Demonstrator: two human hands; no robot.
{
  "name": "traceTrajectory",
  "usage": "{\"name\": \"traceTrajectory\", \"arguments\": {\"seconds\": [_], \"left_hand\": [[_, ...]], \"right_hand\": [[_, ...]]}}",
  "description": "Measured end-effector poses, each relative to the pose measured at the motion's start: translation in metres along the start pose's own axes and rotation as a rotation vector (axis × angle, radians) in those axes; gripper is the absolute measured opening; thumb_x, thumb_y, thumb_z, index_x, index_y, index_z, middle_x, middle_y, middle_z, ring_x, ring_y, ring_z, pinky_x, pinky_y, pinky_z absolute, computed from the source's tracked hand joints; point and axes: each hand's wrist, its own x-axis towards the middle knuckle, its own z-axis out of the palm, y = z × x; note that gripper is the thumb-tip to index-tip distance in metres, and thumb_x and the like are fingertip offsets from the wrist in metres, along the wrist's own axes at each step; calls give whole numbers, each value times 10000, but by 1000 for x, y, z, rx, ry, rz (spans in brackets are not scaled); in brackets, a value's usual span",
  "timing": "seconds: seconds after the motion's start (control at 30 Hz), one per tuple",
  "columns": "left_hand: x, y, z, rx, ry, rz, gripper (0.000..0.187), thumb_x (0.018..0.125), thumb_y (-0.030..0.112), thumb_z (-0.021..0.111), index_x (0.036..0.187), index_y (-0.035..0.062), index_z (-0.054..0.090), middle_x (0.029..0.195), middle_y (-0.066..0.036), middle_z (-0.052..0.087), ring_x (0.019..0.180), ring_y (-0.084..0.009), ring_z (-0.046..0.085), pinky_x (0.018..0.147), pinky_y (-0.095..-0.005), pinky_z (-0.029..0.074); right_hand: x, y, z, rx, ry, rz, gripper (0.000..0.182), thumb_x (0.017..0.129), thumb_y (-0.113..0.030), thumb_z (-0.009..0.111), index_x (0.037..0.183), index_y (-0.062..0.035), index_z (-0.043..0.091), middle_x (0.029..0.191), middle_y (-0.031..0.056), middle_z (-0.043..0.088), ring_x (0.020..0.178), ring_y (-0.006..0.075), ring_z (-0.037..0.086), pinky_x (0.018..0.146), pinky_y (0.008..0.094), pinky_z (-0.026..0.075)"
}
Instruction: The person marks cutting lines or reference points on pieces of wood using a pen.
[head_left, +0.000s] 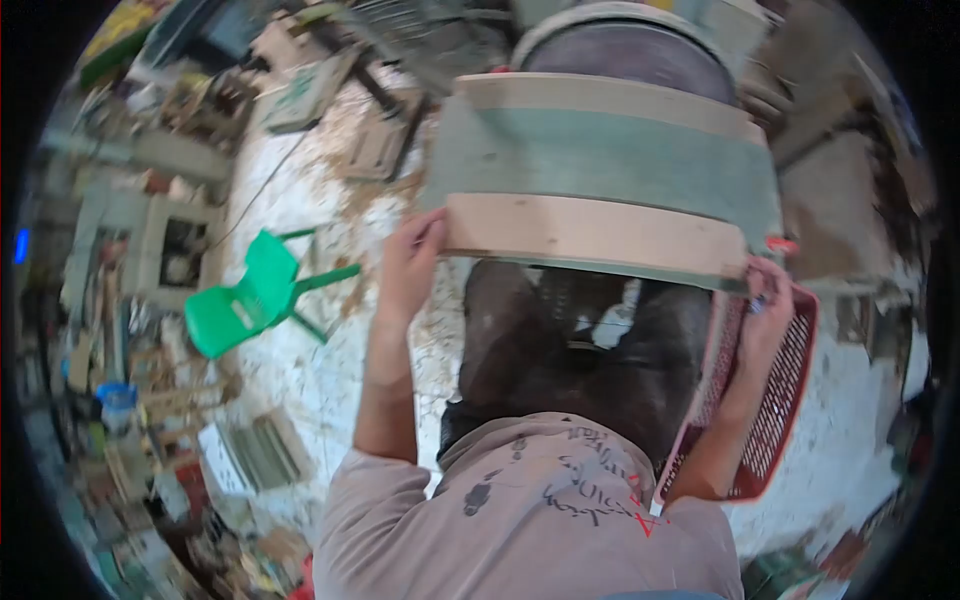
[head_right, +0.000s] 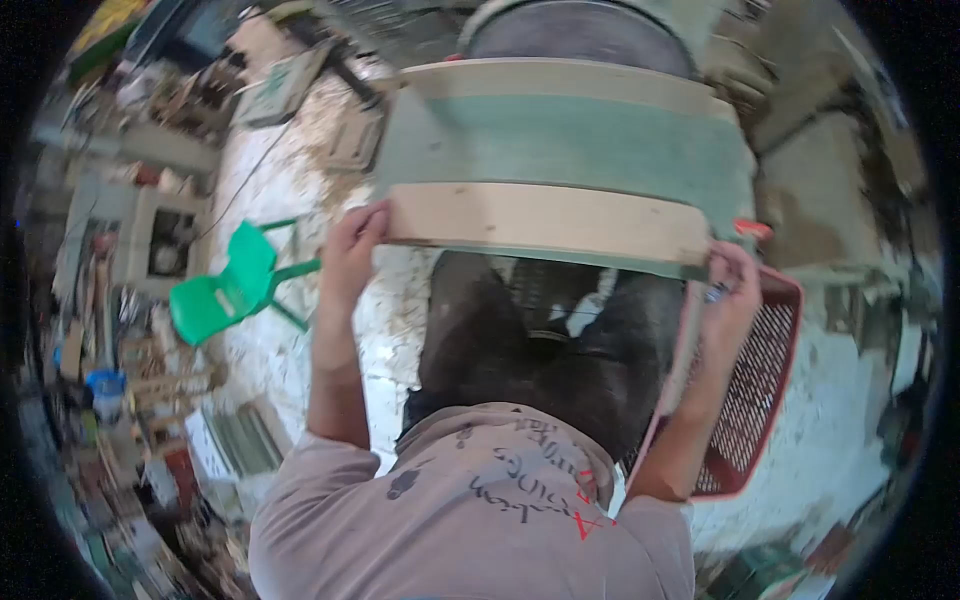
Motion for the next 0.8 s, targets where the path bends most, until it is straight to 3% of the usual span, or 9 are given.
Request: {"name": "traceTrajectory", "arguments": {"seconds": [0.17, 0.37, 0.8], "left_hand": [[0, 3, -2, -4, -8, 35, 256, 949, 107, 547, 1146, -28, 639, 963, -83, 646, 853, -135, 589, 749, -256, 475], [-2, 1, -4, -27, -31, 20, 261, 957, 109, 539, 1149, -41, 632, 1005, -105, 650, 867, -145, 598, 760, -270, 487], [-4, 2, -3, -93, -24, -10, 265, 961, 124, 543, 1153, -34, 634, 997, -82, 672, 855, -128, 600, 768, -266, 486]], "right_hand": [[4, 26, -5, 225, -82, -39, 196, 981, -105, 523, 1117, 35, 539, 1086, 139, 640, 1012, 202, 609, 920, 322, 463], [7, 27, -9, 125, -40, 35, 207, 987, -96, 502, 1136, 43, 533, 1092, 147, 636, 1004, 202, 622, 914, 334, 483], [12, 40, -11, 212, -104, 11, 224, 993, -144, 508, 1142, 21, 537, 1111, 139, 632, 1029, 213, 618, 920, 336, 485]]}}
